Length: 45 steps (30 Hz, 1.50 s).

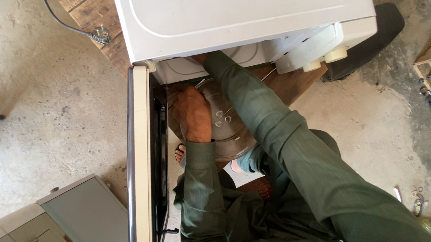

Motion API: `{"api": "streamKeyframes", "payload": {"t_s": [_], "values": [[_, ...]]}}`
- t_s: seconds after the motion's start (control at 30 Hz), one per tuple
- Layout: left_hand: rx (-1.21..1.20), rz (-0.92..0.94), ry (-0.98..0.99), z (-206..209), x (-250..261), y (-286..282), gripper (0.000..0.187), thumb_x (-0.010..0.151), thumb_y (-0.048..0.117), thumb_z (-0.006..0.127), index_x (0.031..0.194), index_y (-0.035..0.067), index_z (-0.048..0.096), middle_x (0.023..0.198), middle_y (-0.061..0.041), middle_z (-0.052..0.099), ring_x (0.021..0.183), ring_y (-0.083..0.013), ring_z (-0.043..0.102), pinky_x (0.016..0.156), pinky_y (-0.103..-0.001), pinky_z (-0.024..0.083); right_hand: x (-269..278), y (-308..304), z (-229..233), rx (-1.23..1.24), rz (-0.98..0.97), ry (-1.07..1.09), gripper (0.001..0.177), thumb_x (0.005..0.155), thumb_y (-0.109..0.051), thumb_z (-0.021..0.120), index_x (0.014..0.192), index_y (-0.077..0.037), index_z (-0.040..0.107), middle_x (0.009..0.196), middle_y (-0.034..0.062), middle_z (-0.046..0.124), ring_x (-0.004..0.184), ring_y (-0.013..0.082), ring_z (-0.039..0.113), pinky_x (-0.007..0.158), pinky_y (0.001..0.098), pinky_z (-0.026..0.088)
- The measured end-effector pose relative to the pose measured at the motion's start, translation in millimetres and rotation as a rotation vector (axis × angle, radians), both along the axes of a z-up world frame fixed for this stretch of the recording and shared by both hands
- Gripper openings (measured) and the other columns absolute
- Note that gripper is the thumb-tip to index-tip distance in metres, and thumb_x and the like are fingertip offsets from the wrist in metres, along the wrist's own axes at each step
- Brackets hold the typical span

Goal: The person wipes the interior walls and ceiling of a white microwave using a cloth. They remove the glass turntable and wipe it, then continue wiping the interior surfaces and the control panel area.

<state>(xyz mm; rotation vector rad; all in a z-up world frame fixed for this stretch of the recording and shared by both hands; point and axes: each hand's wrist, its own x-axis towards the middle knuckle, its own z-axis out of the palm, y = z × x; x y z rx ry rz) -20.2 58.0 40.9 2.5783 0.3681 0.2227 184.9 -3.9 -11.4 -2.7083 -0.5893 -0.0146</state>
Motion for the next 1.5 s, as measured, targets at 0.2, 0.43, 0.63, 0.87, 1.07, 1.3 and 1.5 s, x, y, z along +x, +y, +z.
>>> {"api": "streamKeyframes", "payload": {"t_s": [0.2,0.43,0.63,0.87,1.07,1.3,1.5], "values": [[0.021,0.023,0.050,2.2,5.8,-0.6,0.010,0.085,0.014,0.073,0.082,0.005,0.072,0.085,-0.020,0.071,0.079,-0.0369,0.072,0.063,-0.047,0.058,-2.9,-6.9,-5.4,0.062,0.055,-0.016,0.036,0.101,-0.033,0.064,0.127,-0.008,0.067,0.117,0.0141,0.072,0.106,0.0315,0.069,0.092,0.0453,0.055],[0.129,0.063,-0.109,-21.0,7.7,-3.6,0.016,0.092,0.017,0.068,0.083,0.004,0.069,0.086,-0.020,0.070,0.077,-0.0390,0.071,0.062,-0.050,0.057,-57.2,-33.7,51.5,0.101,0.324,-0.043,0.038,0.103,-0.034,0.063,0.129,-0.007,0.067,0.117,0.0169,0.072,0.104,0.0361,0.068,0.089,0.0478,0.053],[0.260,0.070,-0.105,-36.5,14.2,-1.1,0.016,0.092,0.016,0.067,0.092,0.000,0.069,0.090,-0.020,0.070,0.078,-0.0373,0.071,0.063,-0.048,0.059,-99.8,-84.8,102.5,0.093,0.329,0.096,0.027,0.102,-0.020,0.060,0.122,-0.004,0.070,0.119,0.0184,0.070,0.105,0.0373,0.068,0.090,0.0482,0.053],[0.182,0.074,-0.099,-17.2,2.4,-2.3,0.020,0.092,0.020,0.069,0.091,-0.001,0.069,0.091,-0.023,0.069,0.079,-0.0410,0.070,0.063,-0.052,0.058,-125.9,-123.2,105.5,0.179,0.214,-0.181,0.031,0.090,0.004,0.063,0.120,0.001,0.071,0.124,0.0221,0.068,0.112,0.0419,0.066,0.097,0.0453,0.054],[0.219,0.037,-0.092,-7.1,-2.6,-12.3,0.015,0.091,0.019,0.070,0.088,0.004,0.070,0.092,-0.020,0.069,0.084,-0.0387,0.071,0.066,-0.050,0.057,-153.5,-160.3,90.1,0.489,0.134,-0.153,0.020,0.098,0.004,0.060,0.116,0.003,0.069,0.125,0.0203,0.068,0.112,0.0313,0.069,0.095,0.0398,0.060],[0.356,-0.003,0.034,-18.7,9.2,-12.2,0.009,0.090,0.012,0.069,0.090,0.006,0.075,0.096,-0.017,0.071,0.083,-0.0353,0.073,0.063,-0.047,0.058,-200.2,-210.4,88.6,0.723,-0.264,0.049,0.013,0.103,-0.006,0.061,0.107,0.003,0.069,0.082,0.0071,0.065,0.066,0.0116,0.057,0.056,0.0258,0.044],[0.410,-0.063,0.015,-35.2,15.0,-1.4,0.010,0.092,0.009,0.066,0.092,0.007,0.076,0.098,-0.017,0.071,0.085,-0.0344,0.073,0.065,-0.047,0.059,-184.3,-204.9,85.0,0.781,-0.225,0.131,0.027,0.108,-0.022,0.062,0.099,0.002,0.070,0.072,0.0006,0.061,0.058,0.0062,0.055,0.050,0.0244,0.043]]}}
